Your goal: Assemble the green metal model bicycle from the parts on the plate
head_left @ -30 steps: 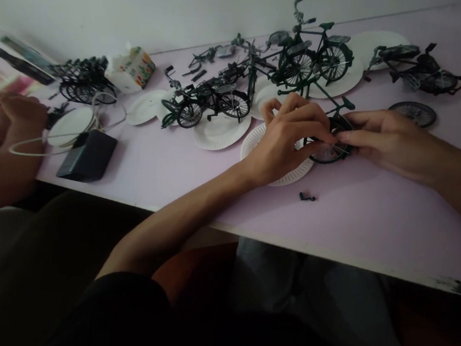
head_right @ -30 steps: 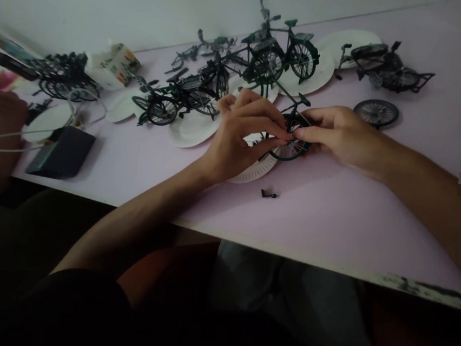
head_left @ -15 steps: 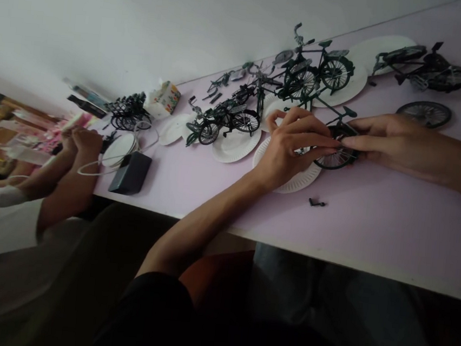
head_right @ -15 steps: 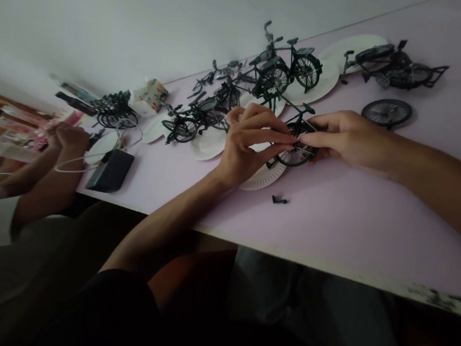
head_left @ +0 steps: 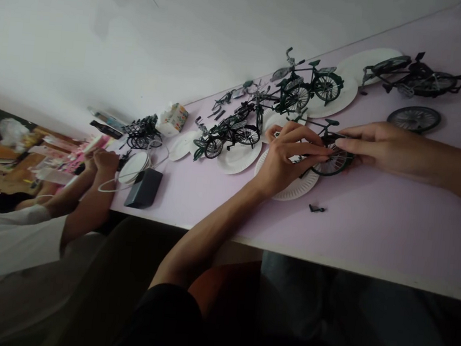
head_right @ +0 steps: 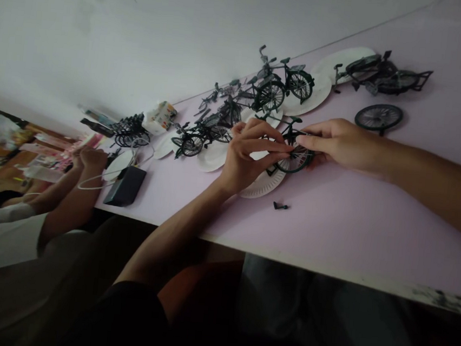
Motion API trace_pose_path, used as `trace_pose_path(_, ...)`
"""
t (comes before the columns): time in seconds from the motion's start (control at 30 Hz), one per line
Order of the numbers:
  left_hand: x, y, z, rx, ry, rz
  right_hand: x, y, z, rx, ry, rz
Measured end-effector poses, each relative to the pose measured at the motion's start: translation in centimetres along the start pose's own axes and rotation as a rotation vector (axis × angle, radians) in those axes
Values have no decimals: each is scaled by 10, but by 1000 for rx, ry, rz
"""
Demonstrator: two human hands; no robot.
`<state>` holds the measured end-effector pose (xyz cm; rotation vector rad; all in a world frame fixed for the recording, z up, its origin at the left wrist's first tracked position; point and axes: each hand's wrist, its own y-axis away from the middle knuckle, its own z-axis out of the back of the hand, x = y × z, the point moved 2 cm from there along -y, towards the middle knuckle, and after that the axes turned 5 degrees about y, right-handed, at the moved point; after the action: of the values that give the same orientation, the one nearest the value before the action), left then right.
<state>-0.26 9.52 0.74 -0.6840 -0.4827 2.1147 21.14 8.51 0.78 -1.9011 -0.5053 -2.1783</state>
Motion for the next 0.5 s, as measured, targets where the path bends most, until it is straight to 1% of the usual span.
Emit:
trace_pose_path(0.1,1,1,-1,-16,-5,-15,-2,0,0,-17,36,-35)
trace_pose_path(0.23,2,3,-2,-40,-54,-116,-1,0,-1,-19,5,-69)
trace_pose_path(0.3,2,3,-3,-29,-72,-150,0,1,-2,-13,-32,-90)
trace_pose_path(0.37,1,2,-2,-15,-57,-145,2,2,-2,-10,-60,-103)
trace_pose_path(0.5,-2,1,0,-12,46,-76,2,3,-1,-24,-57,-96)
